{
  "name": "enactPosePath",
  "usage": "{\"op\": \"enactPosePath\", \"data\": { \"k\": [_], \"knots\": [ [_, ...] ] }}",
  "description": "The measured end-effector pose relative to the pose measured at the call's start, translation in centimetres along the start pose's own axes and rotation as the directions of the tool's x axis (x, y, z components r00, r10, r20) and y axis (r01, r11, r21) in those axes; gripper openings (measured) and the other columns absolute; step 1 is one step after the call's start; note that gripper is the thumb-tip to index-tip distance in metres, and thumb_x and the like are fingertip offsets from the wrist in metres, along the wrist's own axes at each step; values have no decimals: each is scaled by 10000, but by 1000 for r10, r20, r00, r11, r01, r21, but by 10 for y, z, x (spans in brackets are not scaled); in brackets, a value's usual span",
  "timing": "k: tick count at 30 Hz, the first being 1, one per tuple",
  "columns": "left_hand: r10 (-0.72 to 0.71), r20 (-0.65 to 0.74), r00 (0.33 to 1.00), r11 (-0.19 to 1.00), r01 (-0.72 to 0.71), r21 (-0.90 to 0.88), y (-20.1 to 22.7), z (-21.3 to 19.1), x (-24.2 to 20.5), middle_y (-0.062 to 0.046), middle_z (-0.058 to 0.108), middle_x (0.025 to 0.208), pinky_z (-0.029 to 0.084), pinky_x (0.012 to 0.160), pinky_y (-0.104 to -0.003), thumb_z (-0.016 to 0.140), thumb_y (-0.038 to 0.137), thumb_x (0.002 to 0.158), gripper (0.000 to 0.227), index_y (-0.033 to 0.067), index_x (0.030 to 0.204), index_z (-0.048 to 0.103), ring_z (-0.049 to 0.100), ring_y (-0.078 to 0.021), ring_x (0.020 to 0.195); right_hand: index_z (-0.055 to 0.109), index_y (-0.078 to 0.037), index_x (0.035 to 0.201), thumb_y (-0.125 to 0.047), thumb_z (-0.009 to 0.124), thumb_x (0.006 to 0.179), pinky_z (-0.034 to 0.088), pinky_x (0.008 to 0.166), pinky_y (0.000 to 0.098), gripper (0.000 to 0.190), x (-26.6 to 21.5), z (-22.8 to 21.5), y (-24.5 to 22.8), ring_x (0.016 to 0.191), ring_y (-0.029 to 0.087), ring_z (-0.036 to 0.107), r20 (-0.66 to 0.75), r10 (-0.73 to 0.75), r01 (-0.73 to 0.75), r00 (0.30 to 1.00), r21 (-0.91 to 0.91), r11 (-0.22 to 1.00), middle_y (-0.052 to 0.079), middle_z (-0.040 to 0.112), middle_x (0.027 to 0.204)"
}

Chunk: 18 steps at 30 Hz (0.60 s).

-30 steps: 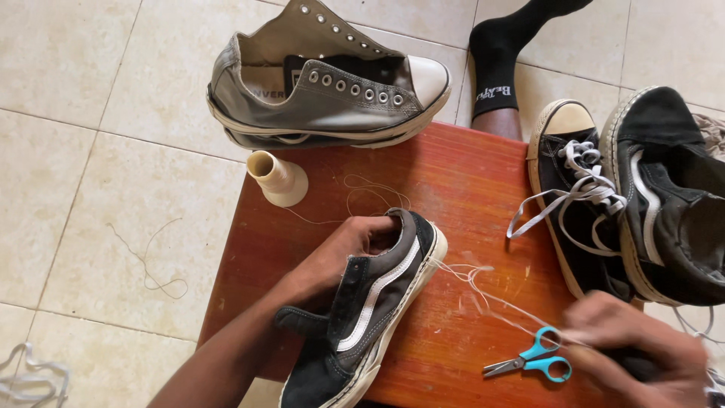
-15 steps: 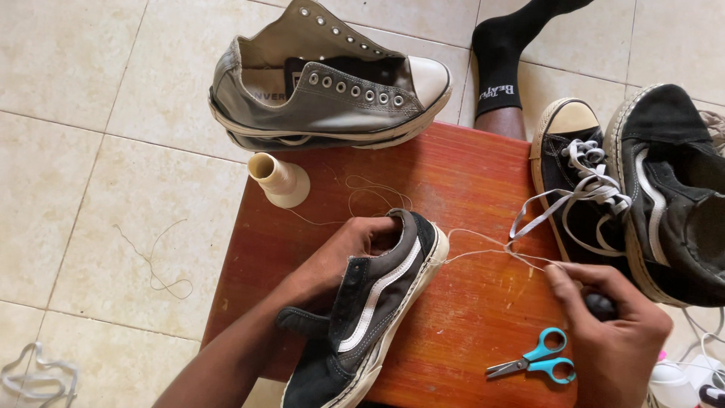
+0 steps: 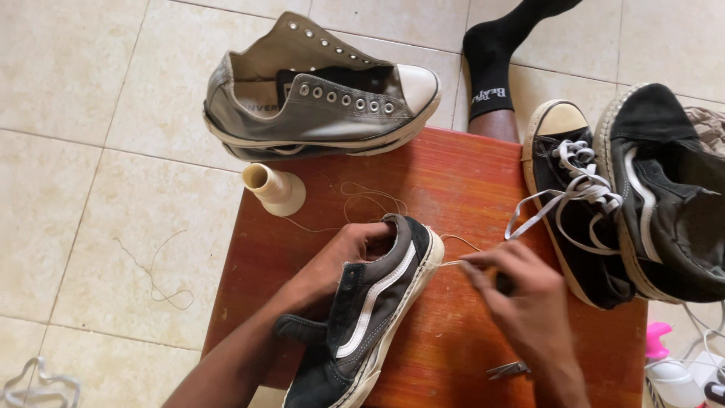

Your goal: The person sews the upper part of a shoe to its sole by hand using a needle and thread, and uses scissors to cut the thread.

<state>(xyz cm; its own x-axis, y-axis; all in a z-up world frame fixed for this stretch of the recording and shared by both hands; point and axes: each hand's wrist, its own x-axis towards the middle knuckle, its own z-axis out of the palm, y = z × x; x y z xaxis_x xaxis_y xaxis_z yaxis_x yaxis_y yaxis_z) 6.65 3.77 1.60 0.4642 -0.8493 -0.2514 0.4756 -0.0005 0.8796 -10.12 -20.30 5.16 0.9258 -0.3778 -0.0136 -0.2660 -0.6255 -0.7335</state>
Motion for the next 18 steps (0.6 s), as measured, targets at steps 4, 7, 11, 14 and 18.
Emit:
{"op": "enactPosePath", "data": {
  "k": [4, 7, 11, 14, 18],
  "knots": [
    [80, 38, 996, 996, -81, 45, -4, -6, 1, 35, 780, 1292, 643, 1021, -286, 892, 133, 1060, 342, 1, 1368, 823, 715, -77, 1200, 876, -83, 1110, -127, 876, 1136, 382, 595, 279, 51, -15, -32, -19, 637, 104, 481, -175, 307, -258, 935, 254, 932, 9, 621, 791],
    [102, 52, 993, 991, -106, 81, -11, -8, 4, 20, 803, 1340, 670, 1055, -307, 909, 114, 1058, 374, 3, 1403, 821, 745, -93, 1234, 856, -109, 1150, -239, 840, 1166, 304, 309, 382, 132, -15, -40, -33, 545, 176, 414, -258, 611, -559, 749, 250, 791, 72, 513, 731],
    [64, 33, 997, 998, -65, 26, -1, -4, -3, 17, 801, 1297, 652, 1005, -289, 901, 131, 1053, 397, -9, 1412, 809, 753, -94, 1206, 945, -156, 1329, -230, 918, 1092, 611, 967, 342, 250, -13, -23, 3, 1002, 143, 842, -218, 140, -195, 966, -255, 947, 16, 924, 1177],
    [51, 44, 998, 999, -51, 7, -4, -6, 2, 6, 813, 1282, 647, 991, -285, 896, 134, 1058, 411, -17, 1428, 801, 758, -99, 1190, 921, -217, 1436, -300, 925, 1051, 605, 874, 325, 394, 3, -9, 10, 873, 138, 826, -107, 42, -68, 993, -256, 964, -8, 880, 1122],
    [22, 19, 1000, 999, -23, 30, 0, -2, 1, -23, 840, 1325, 662, 1009, -300, 919, 138, 1035, 428, -20, 1420, 820, 770, -112, 1211, 794, -400, 1637, -473, 885, 1030, 568, 831, 419, 618, 32, 11, 32, 896, 213, 758, 241, 36, 30, 970, -266, 964, -83, 779, 1042]
  ]
}}
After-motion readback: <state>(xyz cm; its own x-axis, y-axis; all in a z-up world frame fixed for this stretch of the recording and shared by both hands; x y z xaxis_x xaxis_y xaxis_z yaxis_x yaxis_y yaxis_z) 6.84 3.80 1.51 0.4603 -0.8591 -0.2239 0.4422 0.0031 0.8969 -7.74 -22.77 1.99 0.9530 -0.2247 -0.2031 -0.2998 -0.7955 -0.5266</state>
